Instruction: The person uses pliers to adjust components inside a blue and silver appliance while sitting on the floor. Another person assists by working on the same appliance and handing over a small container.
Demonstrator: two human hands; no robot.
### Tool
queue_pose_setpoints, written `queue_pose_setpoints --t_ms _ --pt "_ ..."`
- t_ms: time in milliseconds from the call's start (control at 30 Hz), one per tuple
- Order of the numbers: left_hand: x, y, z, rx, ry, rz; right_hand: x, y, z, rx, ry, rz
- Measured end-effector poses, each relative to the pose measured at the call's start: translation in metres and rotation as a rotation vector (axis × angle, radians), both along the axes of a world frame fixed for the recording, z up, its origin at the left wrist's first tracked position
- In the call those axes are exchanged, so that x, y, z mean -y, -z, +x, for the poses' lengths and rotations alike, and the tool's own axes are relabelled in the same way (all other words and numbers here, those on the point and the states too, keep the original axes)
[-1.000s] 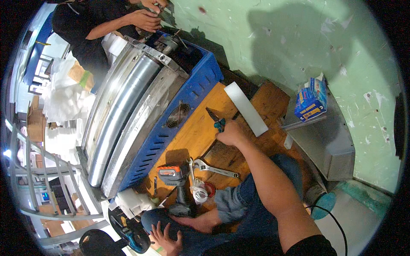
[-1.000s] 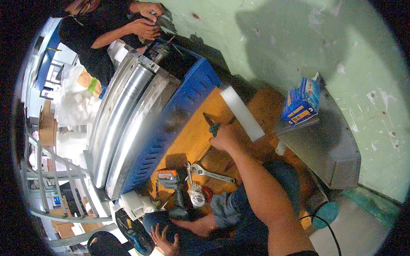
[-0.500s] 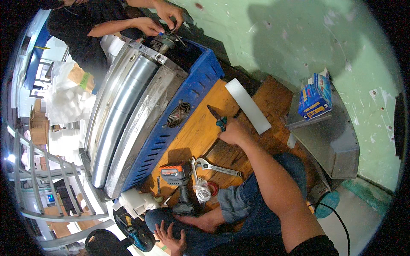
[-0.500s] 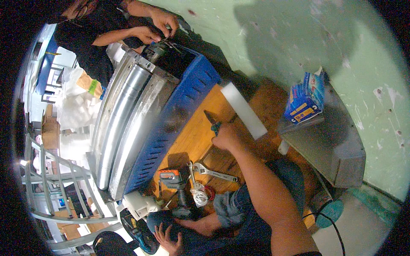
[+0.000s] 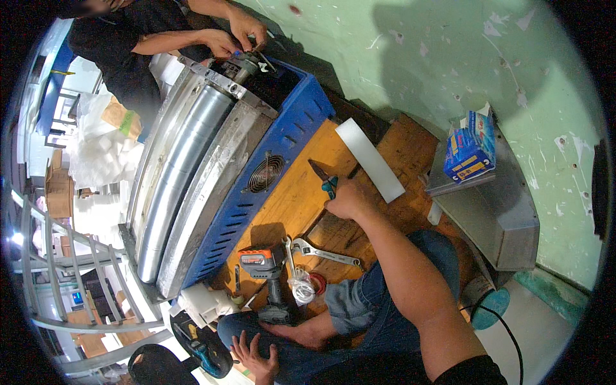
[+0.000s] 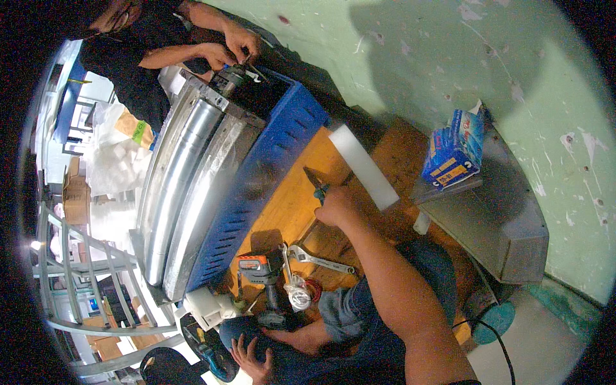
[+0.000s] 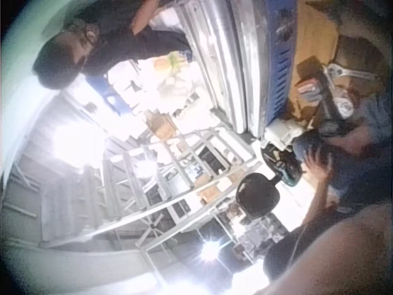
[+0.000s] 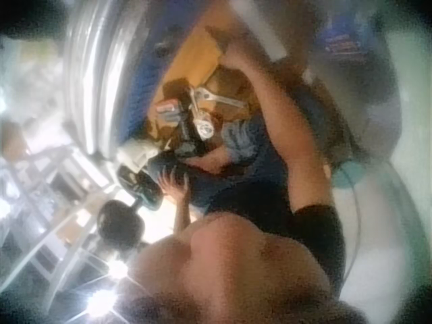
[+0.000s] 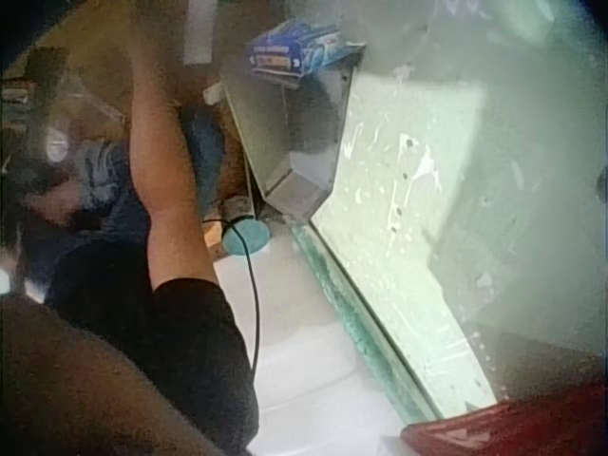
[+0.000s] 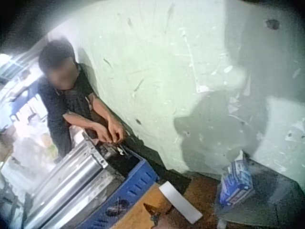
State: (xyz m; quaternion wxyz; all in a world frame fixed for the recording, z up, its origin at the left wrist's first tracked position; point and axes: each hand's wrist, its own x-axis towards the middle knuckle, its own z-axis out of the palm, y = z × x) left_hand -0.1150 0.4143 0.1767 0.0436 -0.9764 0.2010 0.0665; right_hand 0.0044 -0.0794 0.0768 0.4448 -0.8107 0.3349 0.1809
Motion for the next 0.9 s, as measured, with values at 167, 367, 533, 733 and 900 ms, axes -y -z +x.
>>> queue_pose_setpoints --t_ms 167,367,533,733,900 --pt "0.0 -0.001 0.0 0.002 0.003 0.04 0.001 0.002 0.0 0.006 -0.017 0.03" --pt "-0.003 0.004 -0.001 0.021 0.015 0.01 0.002 -0.007 0.0 -0.048 -0.032 0.049" --pt "-0.004 0.001 -0.001 -0.041 -0.103 0.047 0.001 0.008 0.005 -0.044 -0.04 0.044" --pt "-0.018 0.017 -0.002 0.007 -0.095 -0.017 -0.001 0.007 0.001 -0.001 0.005 0.057" --pt "-0.018 0.017 -0.001 0.011 -0.089 -0.021 -0.002 0.003 0.0 -0.009 0.027 0.06"
